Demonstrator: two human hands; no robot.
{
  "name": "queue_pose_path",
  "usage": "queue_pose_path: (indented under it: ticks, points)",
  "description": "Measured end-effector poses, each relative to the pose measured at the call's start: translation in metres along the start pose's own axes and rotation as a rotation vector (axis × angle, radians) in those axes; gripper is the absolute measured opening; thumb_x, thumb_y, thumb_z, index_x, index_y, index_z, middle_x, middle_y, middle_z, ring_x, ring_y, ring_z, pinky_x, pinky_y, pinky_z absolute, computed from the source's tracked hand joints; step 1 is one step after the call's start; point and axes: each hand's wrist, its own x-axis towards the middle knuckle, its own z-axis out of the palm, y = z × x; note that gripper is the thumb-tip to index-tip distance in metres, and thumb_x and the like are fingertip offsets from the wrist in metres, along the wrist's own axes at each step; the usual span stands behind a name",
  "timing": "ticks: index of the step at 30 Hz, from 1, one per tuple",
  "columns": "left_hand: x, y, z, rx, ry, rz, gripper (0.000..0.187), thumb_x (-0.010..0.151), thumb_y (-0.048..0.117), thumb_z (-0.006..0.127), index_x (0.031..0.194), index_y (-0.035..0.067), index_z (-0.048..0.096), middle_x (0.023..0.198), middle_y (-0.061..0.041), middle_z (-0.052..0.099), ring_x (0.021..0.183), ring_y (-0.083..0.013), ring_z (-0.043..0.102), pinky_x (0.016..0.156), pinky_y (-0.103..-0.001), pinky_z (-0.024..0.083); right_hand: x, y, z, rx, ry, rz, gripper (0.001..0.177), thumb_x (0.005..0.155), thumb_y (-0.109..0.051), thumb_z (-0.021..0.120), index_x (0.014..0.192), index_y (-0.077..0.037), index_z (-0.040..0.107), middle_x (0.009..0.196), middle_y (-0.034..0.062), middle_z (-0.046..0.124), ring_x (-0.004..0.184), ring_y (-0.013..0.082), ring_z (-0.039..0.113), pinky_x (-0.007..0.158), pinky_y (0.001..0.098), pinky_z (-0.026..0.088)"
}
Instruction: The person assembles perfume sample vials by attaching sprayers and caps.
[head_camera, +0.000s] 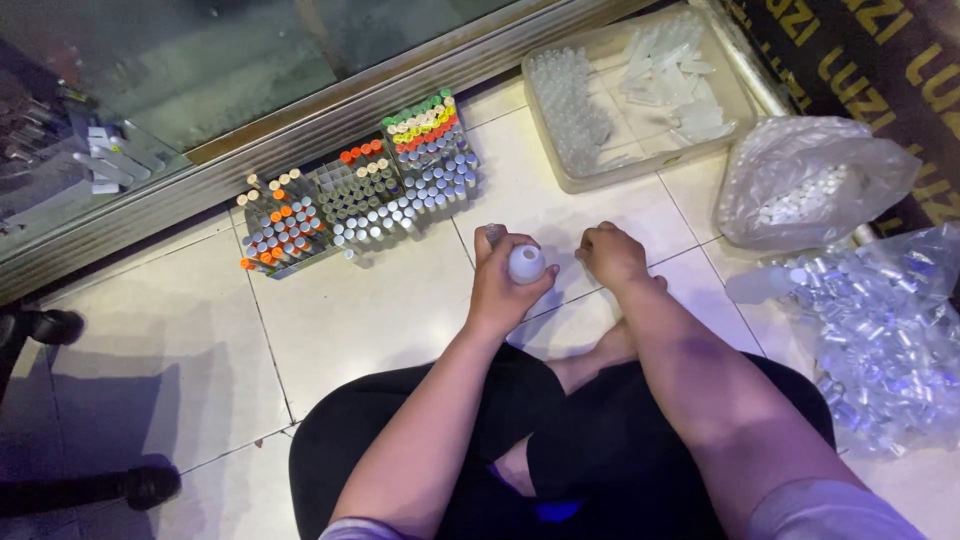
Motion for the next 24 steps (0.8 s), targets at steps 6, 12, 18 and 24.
queue_pose_path:
  ticks: [6, 12, 18, 24]
  points:
    - [0.001, 0.004, 0.001, -0.023, -0.001, 0.033, 0.042, 0.071, 0.024, 0.089, 0.102, 0.01, 0.064, 0.113, -0.012, 0.042, 0.115, -0.0377, 0.054, 0.105, -0.044, 0.041, -0.015, 0.002, -0.01, -0.01, -0.051, 0.0, 0.023, 0.093, -0.036, 0.073, 0.106, -0.017, 0.076, 0.112, 0.0056, 0.067, 0.116, 0.033, 0.068, 0.096, 0.0505, 0.057]
    - [0.0, 0.004, -0.005, 0.005, 0.015, 0.085, 0.043, 0.07, 0.023, 0.09, 0.101, 0.011, 0.063, 0.112, -0.012, 0.042, 0.115, -0.0382, 0.054, 0.104, -0.043, 0.043, -0.007, 0.002, -0.025, 0.096, -0.016, -0.015, 0.021, 0.091, -0.032, 0.073, 0.103, -0.016, 0.077, 0.11, 0.0135, 0.071, 0.116, 0.0405, 0.067, 0.094, 0.056, 0.056]
    - [-0.002, 0.014, -0.007, 0.004, 0.026, 0.053, 0.043, 0.07, 0.024, 0.089, 0.104, 0.012, 0.064, 0.113, -0.012, 0.043, 0.115, -0.0385, 0.055, 0.104, -0.045, 0.043, -0.1, -0.073, -0.105, 0.628, 0.021, -0.409, 0.061, 0.078, -0.003, 0.074, 0.137, 0.0, 0.059, 0.125, 0.0332, 0.062, 0.111, 0.0548, 0.065, 0.093, 0.061, 0.054]
    - [0.001, 0.021, -0.009, 0.069, 0.05, 0.075, 0.044, 0.072, 0.027, 0.089, 0.104, 0.012, 0.064, 0.11, -0.013, 0.043, 0.117, -0.0414, 0.054, 0.102, -0.044, 0.044, -0.093, -0.093, -0.06, 1.03, -0.13, -0.727, 0.122, 0.065, 0.008, 0.081, 0.165, -0.005, 0.012, 0.148, 0.0292, 0.047, 0.135, 0.0482, 0.049, 0.109, 0.0612, 0.042]
